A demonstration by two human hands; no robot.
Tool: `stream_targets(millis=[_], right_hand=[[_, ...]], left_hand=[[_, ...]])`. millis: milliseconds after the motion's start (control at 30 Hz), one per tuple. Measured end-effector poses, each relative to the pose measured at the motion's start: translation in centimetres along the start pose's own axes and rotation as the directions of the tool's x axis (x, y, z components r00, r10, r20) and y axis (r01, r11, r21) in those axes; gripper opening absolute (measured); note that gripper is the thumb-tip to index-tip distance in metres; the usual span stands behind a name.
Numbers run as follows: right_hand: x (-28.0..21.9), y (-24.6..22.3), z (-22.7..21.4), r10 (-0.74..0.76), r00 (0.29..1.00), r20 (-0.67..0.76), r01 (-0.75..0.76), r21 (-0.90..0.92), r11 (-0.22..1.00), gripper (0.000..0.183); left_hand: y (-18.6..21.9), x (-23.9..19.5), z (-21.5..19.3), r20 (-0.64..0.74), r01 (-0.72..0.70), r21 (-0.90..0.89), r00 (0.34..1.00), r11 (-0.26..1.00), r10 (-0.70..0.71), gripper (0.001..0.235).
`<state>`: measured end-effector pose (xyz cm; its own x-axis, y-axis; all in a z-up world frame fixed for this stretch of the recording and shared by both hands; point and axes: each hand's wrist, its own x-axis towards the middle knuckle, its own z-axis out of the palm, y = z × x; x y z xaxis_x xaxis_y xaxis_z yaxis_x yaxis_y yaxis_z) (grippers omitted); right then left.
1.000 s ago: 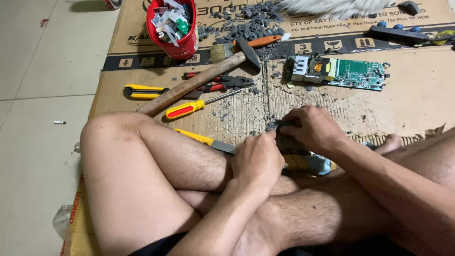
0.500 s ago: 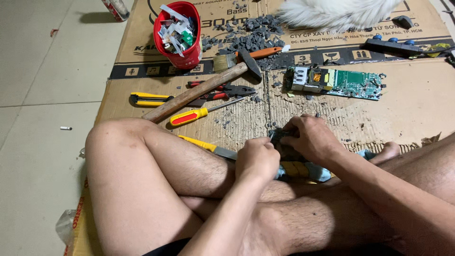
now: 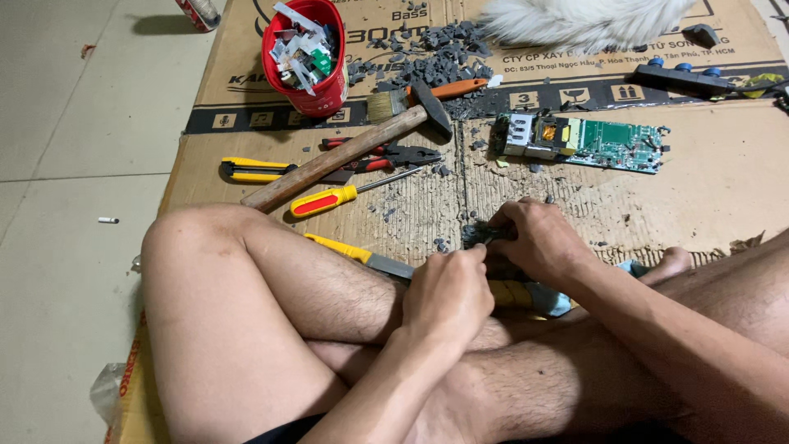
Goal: The person sits on a cardboard sheet on the floor and uses a small metal tool to scrape and pry at a dark, crumpled object held in their hands. Various tools and electronic components are scattered around the workspace.
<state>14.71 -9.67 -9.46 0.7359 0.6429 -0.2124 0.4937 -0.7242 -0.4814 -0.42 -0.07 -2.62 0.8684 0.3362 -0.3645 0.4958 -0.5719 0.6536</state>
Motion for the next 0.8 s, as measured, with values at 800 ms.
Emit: stream_targets(millis=[800], right_hand=[[-0.7,-1.2,-0.8,0.007,1.0,0.02,-0.007,0.005,1.0,0.027]], left_hand=[[3.3,-0.9,-1.2,0.119,0.256,0.067,0.958,0.964,-0.262,0.048]])
